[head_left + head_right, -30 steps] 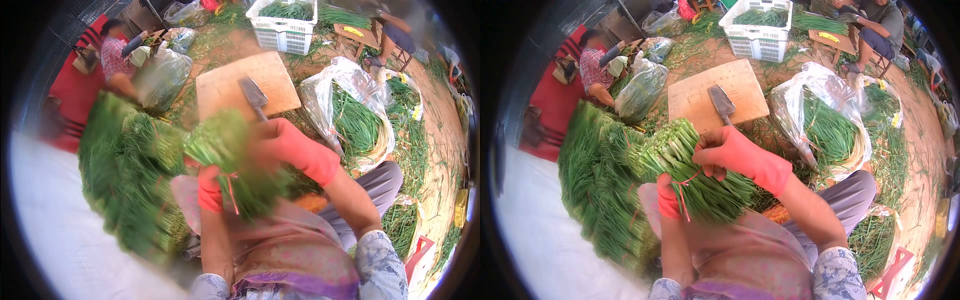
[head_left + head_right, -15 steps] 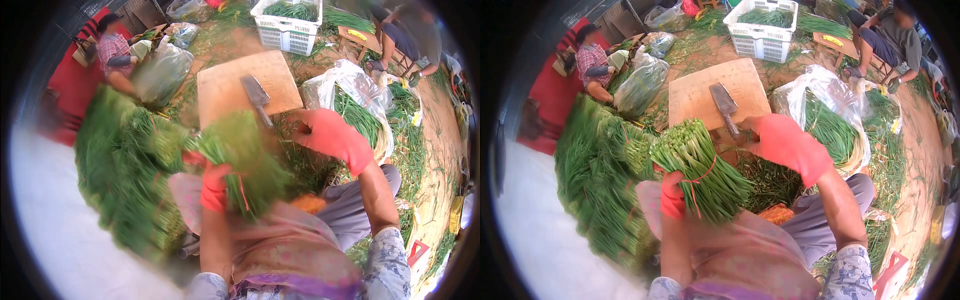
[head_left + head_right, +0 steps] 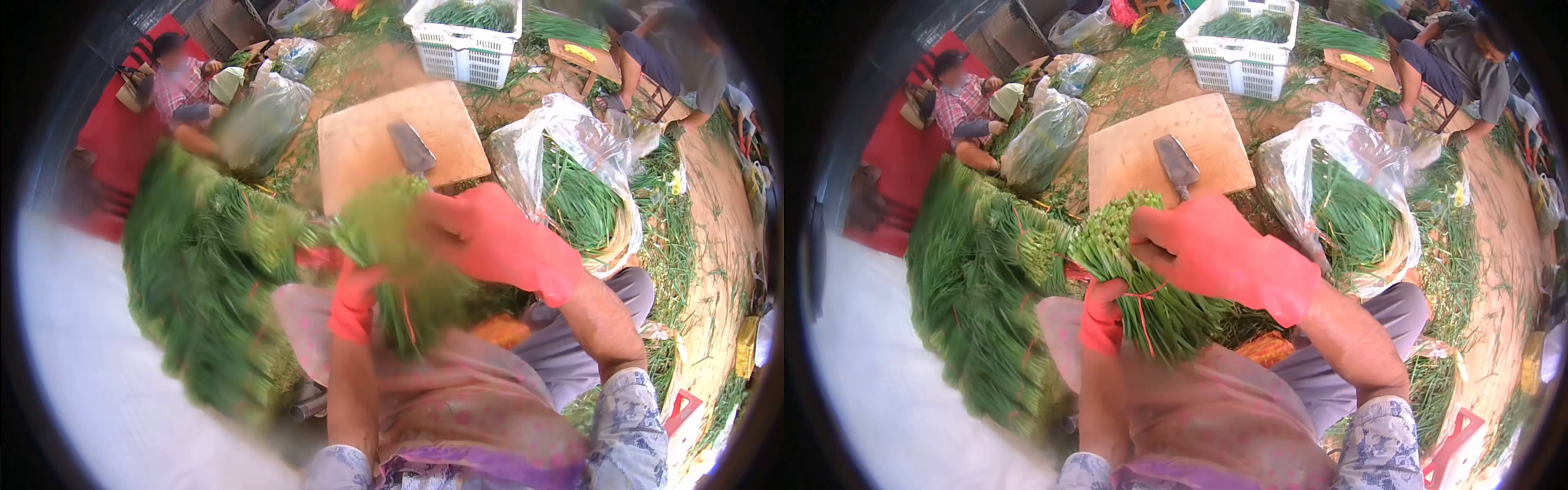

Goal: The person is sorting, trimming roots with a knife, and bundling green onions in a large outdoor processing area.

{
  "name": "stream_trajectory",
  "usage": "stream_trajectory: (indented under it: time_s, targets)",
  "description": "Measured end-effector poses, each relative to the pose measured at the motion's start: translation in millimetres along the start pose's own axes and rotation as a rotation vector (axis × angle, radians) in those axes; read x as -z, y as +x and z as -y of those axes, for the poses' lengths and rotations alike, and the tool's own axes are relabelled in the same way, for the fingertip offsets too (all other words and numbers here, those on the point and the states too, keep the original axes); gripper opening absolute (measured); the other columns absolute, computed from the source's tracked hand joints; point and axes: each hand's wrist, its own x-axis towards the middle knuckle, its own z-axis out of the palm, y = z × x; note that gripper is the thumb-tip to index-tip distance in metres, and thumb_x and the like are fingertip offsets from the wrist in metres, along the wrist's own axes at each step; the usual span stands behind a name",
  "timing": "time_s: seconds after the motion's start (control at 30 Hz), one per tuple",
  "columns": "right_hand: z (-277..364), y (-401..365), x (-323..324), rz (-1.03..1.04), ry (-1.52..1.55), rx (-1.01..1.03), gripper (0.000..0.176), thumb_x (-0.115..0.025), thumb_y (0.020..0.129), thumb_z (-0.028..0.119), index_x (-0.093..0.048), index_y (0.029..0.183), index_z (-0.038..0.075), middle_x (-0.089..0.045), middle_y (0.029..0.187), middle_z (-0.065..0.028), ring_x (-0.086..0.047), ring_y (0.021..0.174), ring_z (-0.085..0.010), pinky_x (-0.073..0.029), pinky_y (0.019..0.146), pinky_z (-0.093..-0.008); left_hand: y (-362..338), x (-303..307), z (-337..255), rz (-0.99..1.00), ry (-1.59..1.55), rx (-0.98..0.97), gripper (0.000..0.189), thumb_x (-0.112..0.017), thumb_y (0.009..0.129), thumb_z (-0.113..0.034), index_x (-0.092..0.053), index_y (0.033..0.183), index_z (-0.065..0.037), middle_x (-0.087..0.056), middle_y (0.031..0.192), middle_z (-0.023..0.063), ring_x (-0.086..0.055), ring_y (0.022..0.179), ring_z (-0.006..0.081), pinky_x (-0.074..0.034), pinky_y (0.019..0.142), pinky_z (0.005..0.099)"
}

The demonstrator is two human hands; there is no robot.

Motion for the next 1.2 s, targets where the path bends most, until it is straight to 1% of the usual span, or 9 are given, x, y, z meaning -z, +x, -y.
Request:
stream_trajectory:
  time_s: [0.13,0.23,0.27,0.37,0.7,0.87,0.93,1.0,1.2]
  targets:
    - [27,-17,54,-0.017,0.839,-0.729,0.013,-0.062,0.093,0.003,-0.065,0.105,0.000,-0.068,0.079,-0.0061,-0.068,0.067,-0.0174,-0.054,0.059,-0.0357,6,0,-3,0.062,0.060,-0.128,0.074,-0.073,0.071,-0.002,-0.051,0.141,0.000,-0.066,0.124,0.0128,-0.067,0.110,0.0267,-0.058,0.088,0.0405]
    - [-10,-43,44,0.173,0.536,-0.642,0.019,-0.067,0.093,0.008,-0.065,0.110,-0.001,-0.070,0.093,-0.0092,-0.071,0.081,-0.0201,-0.056,0.071,-0.0349,3,13,-6,0.065,0.064,-0.116,0.073,-0.073,0.071,0.000,-0.051,0.140,0.000,-0.066,0.124,0.0126,-0.066,0.111,0.0262,-0.057,0.091,0.0410]
    - [-27,-49,34,0.131,-0.117,-0.431,0.030,-0.068,0.093,0.015,-0.064,0.116,-0.003,-0.070,0.100,-0.0123,-0.070,0.091,-0.0229,-0.055,0.079,-0.0357,0,12,-7,0.044,0.094,-0.088,0.074,-0.074,0.070,0.001,-0.051,0.141,-0.001,-0.066,0.124,0.0121,-0.066,0.111,0.0257,-0.056,0.092,0.0408]
    - [-23,-21,44,-0.251,0.425,-0.563,0.035,-0.068,0.093,0.021,-0.065,0.119,-0.002,-0.070,0.103,-0.0164,-0.069,0.092,-0.0253,-0.053,0.081,-0.0382,2,6,-10,0.045,0.195,-0.011,0.079,-0.077,0.066,0.003,-0.051,0.141,-0.002,-0.066,0.126,0.0107,-0.064,0.113,0.0241,-0.054,0.095,0.0397]
    - [-33,13,29,0.097,0.133,-0.491,0.027,-0.065,0.095,0.024,-0.069,0.097,-0.003,-0.069,0.084,-0.0171,-0.069,0.082,-0.0218,-0.051,0.075,-0.0378,3,-13,-12,0.202,0.268,0.031,0.093,-0.082,0.064,0.000,-0.043,0.148,-0.003,-0.058,0.141,0.0101,-0.055,0.130,0.0244,-0.043,0.111,0.0420]
    - [-74,-28,37,-0.416,1.046,-0.191,0.017,-0.063,0.097,0.018,-0.066,0.098,0.001,-0.069,0.089,-0.0078,-0.066,0.085,-0.0170,-0.051,0.079,-0.0306,2,-1,-8,0.065,0.257,0.110,0.065,-0.065,0.091,-0.019,-0.042,0.147,0.004,-0.059,0.137,0.0227,-0.059,0.124,0.0407,-0.051,0.104,0.0517]
    - [-81,-41,40,-0.214,0.963,-0.311,0.015,-0.066,0.096,0.015,-0.066,0.102,0.001,-0.069,0.093,-0.0079,-0.065,0.089,-0.0158,-0.051,0.082,-0.0292,13,23,9,-0.022,0.006,0.025,0.067,-0.062,0.095,-0.030,-0.040,0.148,0.003,-0.058,0.137,0.0254,-0.059,0.123,0.0447,-0.052,0.103,0.0543]
    - [-69,-64,36,0.026,0.147,-0.736,0.016,-0.069,0.095,0.013,-0.066,0.106,0.001,-0.069,0.098,-0.0085,-0.065,0.093,-0.0154,-0.052,0.085,-0.0294,20,26,16,-0.052,-0.228,0.036,0.070,-0.057,0.097,-0.043,-0.041,0.148,0.002,-0.059,0.136,0.0254,-0.060,0.121,0.0436,-0.052,0.102,0.0547]
    - [-58,-92,22,-0.038,0.365,-0.736,0.039,-0.069,0.094,0.013,-0.059,0.130,0.001,-0.069,0.116,-0.0114,-0.063,0.111,-0.0187,-0.049,0.097,-0.0307,27,-30,-36,-0.168,-0.159,-0.120,0.075,-0.035,0.103,-0.062,-0.051,0.143,-0.001,-0.062,0.134,0.0152,-0.060,0.122,0.0292,-0.046,0.109,0.0451]
